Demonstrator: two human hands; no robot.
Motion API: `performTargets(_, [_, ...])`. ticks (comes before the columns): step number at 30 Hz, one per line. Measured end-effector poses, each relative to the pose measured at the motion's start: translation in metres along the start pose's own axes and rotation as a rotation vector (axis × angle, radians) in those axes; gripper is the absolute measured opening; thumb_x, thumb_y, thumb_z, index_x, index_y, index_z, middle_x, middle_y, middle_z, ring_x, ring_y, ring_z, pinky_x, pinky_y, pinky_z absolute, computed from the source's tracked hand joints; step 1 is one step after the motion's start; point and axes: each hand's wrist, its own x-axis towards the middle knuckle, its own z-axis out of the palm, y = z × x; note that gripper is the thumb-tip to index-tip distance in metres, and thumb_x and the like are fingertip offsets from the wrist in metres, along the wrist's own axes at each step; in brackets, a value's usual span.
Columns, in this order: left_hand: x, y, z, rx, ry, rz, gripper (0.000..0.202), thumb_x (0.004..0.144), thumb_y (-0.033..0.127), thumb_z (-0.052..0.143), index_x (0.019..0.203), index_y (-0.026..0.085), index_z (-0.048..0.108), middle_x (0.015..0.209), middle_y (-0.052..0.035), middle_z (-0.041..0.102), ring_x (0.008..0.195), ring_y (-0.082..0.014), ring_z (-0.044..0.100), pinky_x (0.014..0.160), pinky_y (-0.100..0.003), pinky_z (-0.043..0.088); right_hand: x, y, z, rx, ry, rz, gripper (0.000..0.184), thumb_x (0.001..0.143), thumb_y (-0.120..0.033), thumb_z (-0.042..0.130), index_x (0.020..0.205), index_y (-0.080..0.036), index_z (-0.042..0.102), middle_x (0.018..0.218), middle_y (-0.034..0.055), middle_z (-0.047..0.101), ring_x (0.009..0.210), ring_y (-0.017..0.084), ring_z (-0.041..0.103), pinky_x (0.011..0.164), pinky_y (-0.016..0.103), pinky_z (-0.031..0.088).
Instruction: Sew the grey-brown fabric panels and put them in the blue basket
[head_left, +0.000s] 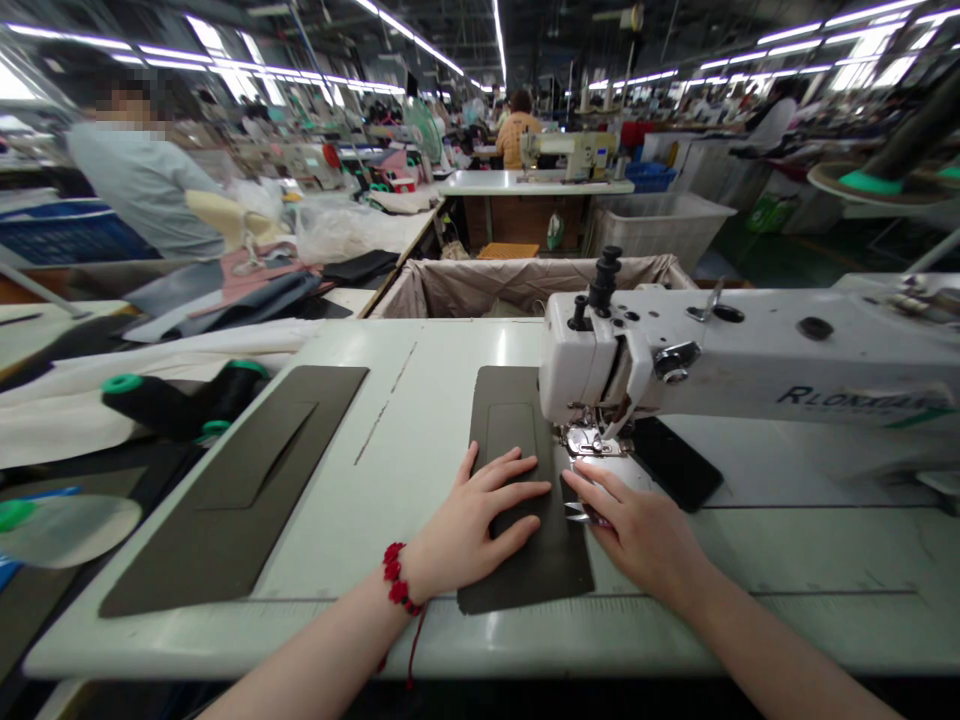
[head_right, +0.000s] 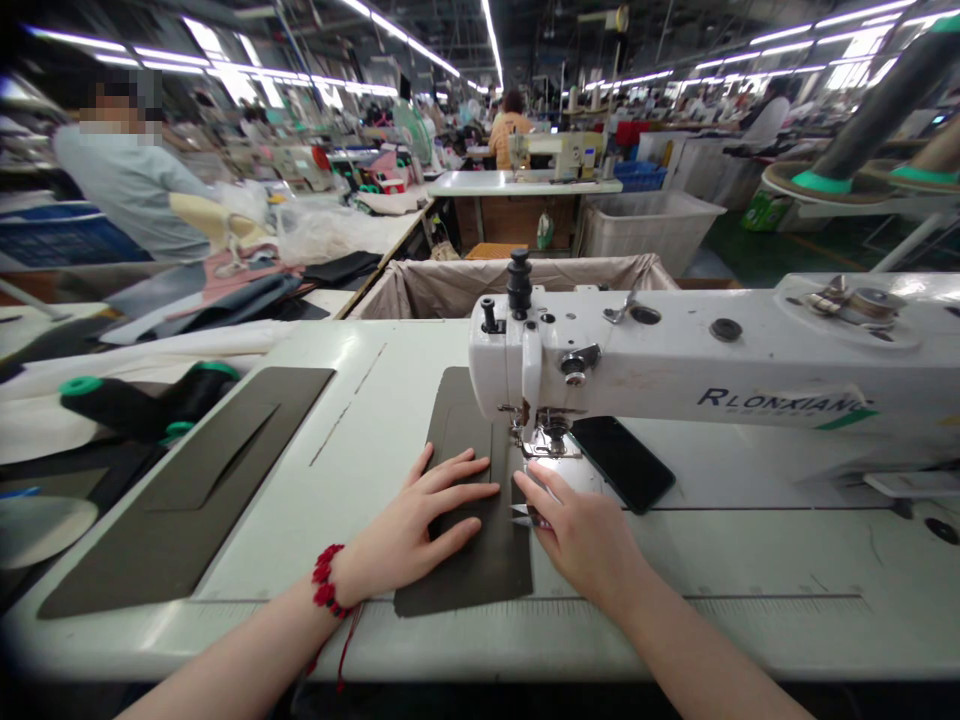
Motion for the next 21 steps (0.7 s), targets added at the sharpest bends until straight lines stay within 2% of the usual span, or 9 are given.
performTargets(21, [0.0008, -0.0014, 0.0037, -0.016, 0.021, 0.008, 0.040, 0.095, 0.040, 0.049, 0.135, 0.036, 0.049, 0.148, 0.0012, 0.041, 0.142, -0.0238, 0.028, 0.119, -0.056, -0.001, -0.0009, 0.0007, 0.0022, -0.014, 0.015, -0.009, 0.061, 0.086, -0.016, 0.051, 0.144, -0.031, 0.041, 0.150, 0.0006, 0.041, 0.097, 0.021, 0.066, 0.077, 0.035, 0.056])
